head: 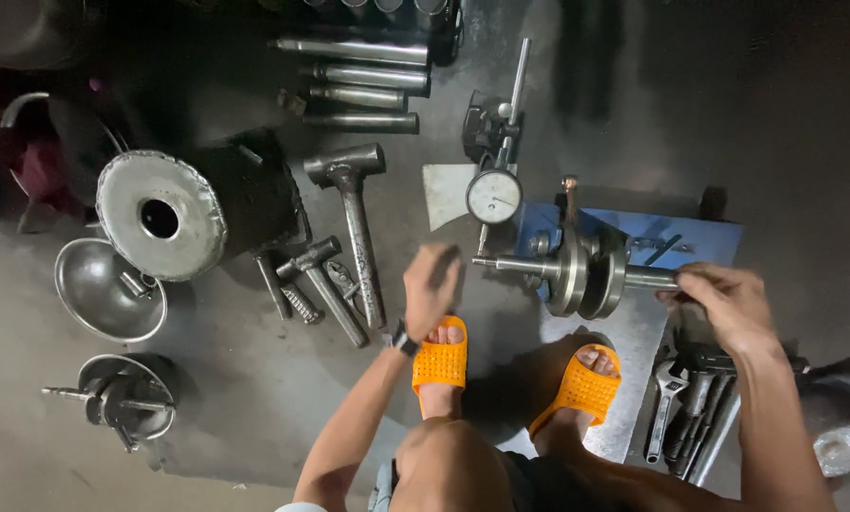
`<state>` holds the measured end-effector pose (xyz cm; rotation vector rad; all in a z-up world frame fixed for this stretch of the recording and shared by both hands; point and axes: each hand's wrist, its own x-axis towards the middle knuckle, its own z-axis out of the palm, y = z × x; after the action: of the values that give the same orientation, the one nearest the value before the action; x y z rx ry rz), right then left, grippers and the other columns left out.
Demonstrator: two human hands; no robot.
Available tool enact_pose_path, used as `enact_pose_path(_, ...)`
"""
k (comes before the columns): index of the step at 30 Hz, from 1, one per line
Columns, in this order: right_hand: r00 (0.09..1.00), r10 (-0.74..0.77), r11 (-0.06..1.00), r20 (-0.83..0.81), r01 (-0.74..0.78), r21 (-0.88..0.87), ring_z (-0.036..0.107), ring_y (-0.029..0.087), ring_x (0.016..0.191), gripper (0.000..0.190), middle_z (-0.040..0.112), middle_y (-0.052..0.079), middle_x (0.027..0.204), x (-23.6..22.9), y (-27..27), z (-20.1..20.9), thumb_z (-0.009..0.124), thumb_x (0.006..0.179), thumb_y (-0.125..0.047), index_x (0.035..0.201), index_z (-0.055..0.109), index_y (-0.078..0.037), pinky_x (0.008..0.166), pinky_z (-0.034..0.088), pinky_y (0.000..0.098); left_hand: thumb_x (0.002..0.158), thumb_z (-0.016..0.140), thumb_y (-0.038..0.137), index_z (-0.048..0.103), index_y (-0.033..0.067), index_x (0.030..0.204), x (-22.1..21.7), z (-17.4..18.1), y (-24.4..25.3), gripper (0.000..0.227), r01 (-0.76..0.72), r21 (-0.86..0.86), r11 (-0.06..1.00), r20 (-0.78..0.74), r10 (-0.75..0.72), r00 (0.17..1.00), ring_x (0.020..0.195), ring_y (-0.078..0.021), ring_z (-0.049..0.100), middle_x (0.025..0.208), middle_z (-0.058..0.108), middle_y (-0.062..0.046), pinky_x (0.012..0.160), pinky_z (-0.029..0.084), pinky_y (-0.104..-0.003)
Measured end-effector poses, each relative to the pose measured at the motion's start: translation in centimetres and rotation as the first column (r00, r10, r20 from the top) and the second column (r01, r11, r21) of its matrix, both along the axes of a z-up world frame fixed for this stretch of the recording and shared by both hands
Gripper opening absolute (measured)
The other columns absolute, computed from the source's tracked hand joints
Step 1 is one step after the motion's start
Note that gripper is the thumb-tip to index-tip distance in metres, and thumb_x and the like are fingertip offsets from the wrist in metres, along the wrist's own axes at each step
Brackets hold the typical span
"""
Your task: The person repeatedly measures a cylindrical metal shaft using a dial indicator mounted on a stand. They rotate the shaft, read the gauge, and occasionally tap the shaft with a hammer before repositioning it for further measurement.
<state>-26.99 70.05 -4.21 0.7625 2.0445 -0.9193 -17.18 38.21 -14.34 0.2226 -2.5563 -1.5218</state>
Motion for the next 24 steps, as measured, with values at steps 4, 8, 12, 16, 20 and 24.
enact_pose_path(4, 0.992, 0.09, 0.994, -0.088, -0.094, -0.048, 0.061, 0.025, 0.089, 0.024, 0.066, 0.014, 0.095, 0.1, 1.3, -0.8, 0.062, 0.08, -0.001, 0.104, 0.064, -0.003, 0.087, 0.045, 0.0364, 0.086, 0.058, 0.007, 0.059, 0.0053, 0.094, 1.3, 3.9, 2.5, 0.009, 0.006, 0.165, 0.986, 0.118, -0.026, 0.993, 0.079, -0.0191, 0.059, 0.088, 0.062, -0.006, 0.074, 0.045, -0.029)
enact_pose_path(8, 0.995, -0.022, 0.965, -0.095, -0.004, -0.264, 0.056, 0.027, 0.107, 0.048, 0.056, 0.015, 0.119, -1.0, -1.0, 2.2, 0.051, 0.075, 0.016, 0.12, 0.05, -0.001, 0.086, 0.049, 0.0392, 0.083, 0.065, 0.018, 0.057, 0.003, 0.101, 0.1, 5.4, 4.9, 0.024, -0.078, 0.411, 0.908, 0.206, -0.009, 0.979, 0.078, -0.0153, 0.05, 0.087, 0.054, -0.004, 0.073, 0.043, -0.028)
enact_pose_path(12, 0.991, 0.125, 0.985, -0.045, -0.129, -0.115, 0.056, 0.023, 0.106, 0.034, 0.06, 0.009, 0.118, -1.3, -0.9, 2.2, 0.048, 0.085, -0.001, 0.115, 0.058, -0.012, 0.091, 0.043, 0.0353, 0.082, 0.064, 0.007, 0.057, 0.0074, 0.083, -0.8, 5.2, 6.7, 0.007, -0.192, 0.642, 0.742, 0.244, 0.04, 0.969, 0.075, -0.0105, 0.041, 0.081, 0.044, 0.001, 0.068, 0.037, -0.024)
enact_pose_path(16, 0.938, 0.281, 0.952, -0.204, -0.299, -0.061, 0.063, 0.015, 0.072, 0.02, 0.069, 0.006, 0.073, -0.3, 0.9, -0.1, 0.063, 0.08, -0.012, 0.098, 0.07, -0.009, 0.078, 0.046, 0.028, 0.078, 0.066, 0.012, 0.052, 0.0121, 0.062, -0.9, 4.7, 7.9, 0.022, -0.369, 0.536, 0.759, 0.377, 0.176, 0.909, 0.065, -0.0063, 0.036, 0.065, 0.044, 0.006, 0.06, 0.031, -0.023)
enact_pose_path(20, 0.912, 0.047, 0.931, -0.407, -0.188, -0.314, 0.061, 0.019, 0.065, 0.016, 0.065, 0.017, 0.072, 1.5, 1.8, 0.6, 0.073, 0.074, -0.008, 0.088, 0.069, -0.002, 0.061, 0.052, 0.0329, 0.086, 0.064, 0.012, 0.068, 0.0078, 0.084, 0.2, 3.3, 9.5, 0.006, -0.383, 0.633, 0.673, 0.288, 0.255, 0.923, 0.072, -0.0062, 0.045, 0.077, 0.054, 0.001, 0.069, 0.045, -0.025)
enact_pose_path(24, 0.901, 0.111, 0.96, -0.419, -0.207, -0.19, 0.06, 0.018, 0.061, 0.023, 0.067, 0.013, 0.063, 4.8, 3.1, 5.4, 0.076, 0.066, -0.02, 0.086, 0.072, -0.009, 0.063, 0.048, 0.035, 0.086, 0.063, 0.017, 0.067, 0.0017, 0.094, -0.3, 10.9, 10.5, 0.017, -0.283, 0.673, 0.684, 0.184, 0.215, 0.959, 0.087, -0.0157, 0.05, 0.08, 0.057, -0.007, 0.086, 0.041, -0.035)
